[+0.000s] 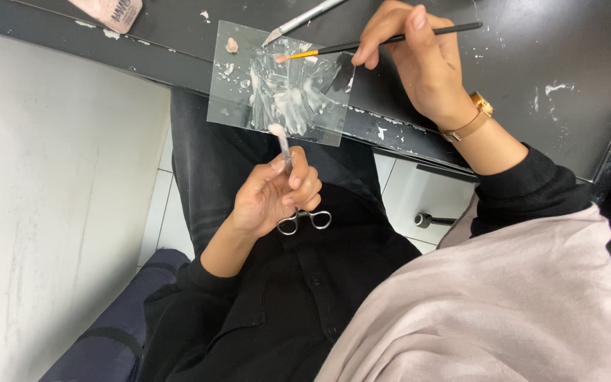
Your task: The person holds a small denture component with hemostat forceps in one hand and uses a brush in the other hand to pick up pink acrylic powder from a glass slab and build it up on the component. They add liquid from a squeeze bottle onto the slab, continue applying material with the brush, then wipe the forceps with a tissue.
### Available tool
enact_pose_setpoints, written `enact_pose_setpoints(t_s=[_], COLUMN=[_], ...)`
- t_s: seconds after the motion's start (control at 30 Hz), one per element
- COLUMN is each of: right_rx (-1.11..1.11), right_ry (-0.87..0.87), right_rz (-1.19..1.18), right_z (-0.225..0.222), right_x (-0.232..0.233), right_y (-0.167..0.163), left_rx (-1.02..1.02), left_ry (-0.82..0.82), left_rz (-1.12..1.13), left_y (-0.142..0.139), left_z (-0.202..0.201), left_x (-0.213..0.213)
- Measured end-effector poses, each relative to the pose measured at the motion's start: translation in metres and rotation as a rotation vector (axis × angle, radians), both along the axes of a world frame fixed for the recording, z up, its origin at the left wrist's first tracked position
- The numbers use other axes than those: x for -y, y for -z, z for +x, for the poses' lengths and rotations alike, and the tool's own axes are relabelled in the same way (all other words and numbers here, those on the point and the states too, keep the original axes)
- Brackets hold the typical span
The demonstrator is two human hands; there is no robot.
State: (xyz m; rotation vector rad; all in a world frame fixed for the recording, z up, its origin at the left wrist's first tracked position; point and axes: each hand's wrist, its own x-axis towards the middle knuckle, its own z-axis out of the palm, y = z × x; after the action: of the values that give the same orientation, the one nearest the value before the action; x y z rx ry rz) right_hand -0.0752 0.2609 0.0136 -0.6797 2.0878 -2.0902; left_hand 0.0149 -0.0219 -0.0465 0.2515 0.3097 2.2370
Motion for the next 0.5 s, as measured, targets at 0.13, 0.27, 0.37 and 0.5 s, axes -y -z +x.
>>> enact_pose_setpoints(t_s=[0.13,0.27,0.37,0.5], right_rx=[0.09,0.077,0.029,0.01], right_ry=[0.031,0.041,0.018,-0.092], right_rz=[-0.108,-0.166,-0.127,-0.098], right_z=[-0.002,-0.005,-0.006,-0.005], right_x=[-0.003,-0.006,-0.007,-0.004], right_y=[0.01,0.013,0.009,0.002], left_rx=[0.025,0.045,0.036,-0.035], left_ry=[-0.026,-0.055,-0.078,-0.135], left_rz=[-0.047,-0.071,-0.122,-0.269], left_y=[-0.002,-0.005,-0.007,-0.008], left_z=[0.001,0.001,0.001,0.003], left_x=[-0.003,-0.004,-0.003,-0.004])
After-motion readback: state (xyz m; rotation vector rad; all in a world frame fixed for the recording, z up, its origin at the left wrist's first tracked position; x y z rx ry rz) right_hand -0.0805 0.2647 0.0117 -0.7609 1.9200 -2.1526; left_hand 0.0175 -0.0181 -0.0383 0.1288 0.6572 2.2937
